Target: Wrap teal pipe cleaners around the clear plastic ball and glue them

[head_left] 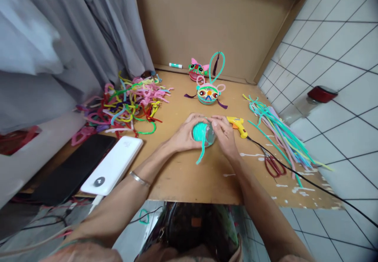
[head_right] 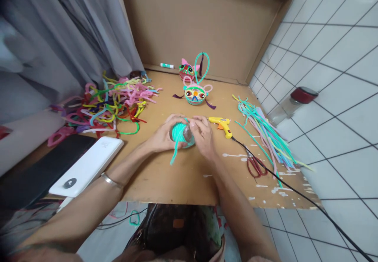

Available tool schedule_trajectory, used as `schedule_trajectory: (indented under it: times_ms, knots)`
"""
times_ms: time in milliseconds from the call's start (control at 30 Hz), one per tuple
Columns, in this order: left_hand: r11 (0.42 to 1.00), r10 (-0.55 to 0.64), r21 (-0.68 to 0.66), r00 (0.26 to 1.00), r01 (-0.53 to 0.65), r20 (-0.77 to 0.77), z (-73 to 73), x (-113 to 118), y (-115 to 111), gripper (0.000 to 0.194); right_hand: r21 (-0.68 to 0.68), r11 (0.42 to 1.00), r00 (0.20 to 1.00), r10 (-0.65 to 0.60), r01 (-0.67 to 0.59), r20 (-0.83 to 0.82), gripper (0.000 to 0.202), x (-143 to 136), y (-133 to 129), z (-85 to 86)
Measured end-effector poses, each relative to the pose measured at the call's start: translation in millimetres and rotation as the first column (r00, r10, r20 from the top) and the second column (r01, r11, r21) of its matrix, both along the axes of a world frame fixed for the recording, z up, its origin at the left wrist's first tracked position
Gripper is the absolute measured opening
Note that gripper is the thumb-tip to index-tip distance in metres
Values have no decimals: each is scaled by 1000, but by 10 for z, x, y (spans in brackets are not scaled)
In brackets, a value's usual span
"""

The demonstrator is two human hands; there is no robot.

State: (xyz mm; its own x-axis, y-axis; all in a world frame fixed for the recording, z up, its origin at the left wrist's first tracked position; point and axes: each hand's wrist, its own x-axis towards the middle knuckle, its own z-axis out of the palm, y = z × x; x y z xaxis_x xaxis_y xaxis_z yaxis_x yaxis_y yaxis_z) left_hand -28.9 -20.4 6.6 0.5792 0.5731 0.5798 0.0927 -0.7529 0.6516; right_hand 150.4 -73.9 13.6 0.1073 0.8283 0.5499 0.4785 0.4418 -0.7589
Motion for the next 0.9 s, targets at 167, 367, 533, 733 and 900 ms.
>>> schedule_trajectory:
  times_ms: [167, 367, 533, 733, 900]
  knots:
    - [1000, 16, -19, 1000, -16, -2, -9, 9, 30, 65, 13, 1000, 1000, -3, 3, -22, 37, -39, 11, -26]
    - [998, 50, -41, 999, -50, -3, -37, 35, 61, 67, 23, 1000, 999, -8, 9, -49, 44, -58, 43, -51]
    - [994, 77, -71, 997, -78, -14, -15, 111, 98, 65, 4, 999, 997, -38, 38, -65, 50, -17, 108, -121]
    - [988, 71, -132, 995, -79, -64, 78, 205, 104, 66, -55, 997, 978, -61, 51, -201, 55, 26, 168, -201]
    - [983, 79, -163, 995, -89, -66, 107, 221, 97, 65, -119, 992, 908, -79, 33, -410, 57, 43, 202, -236]
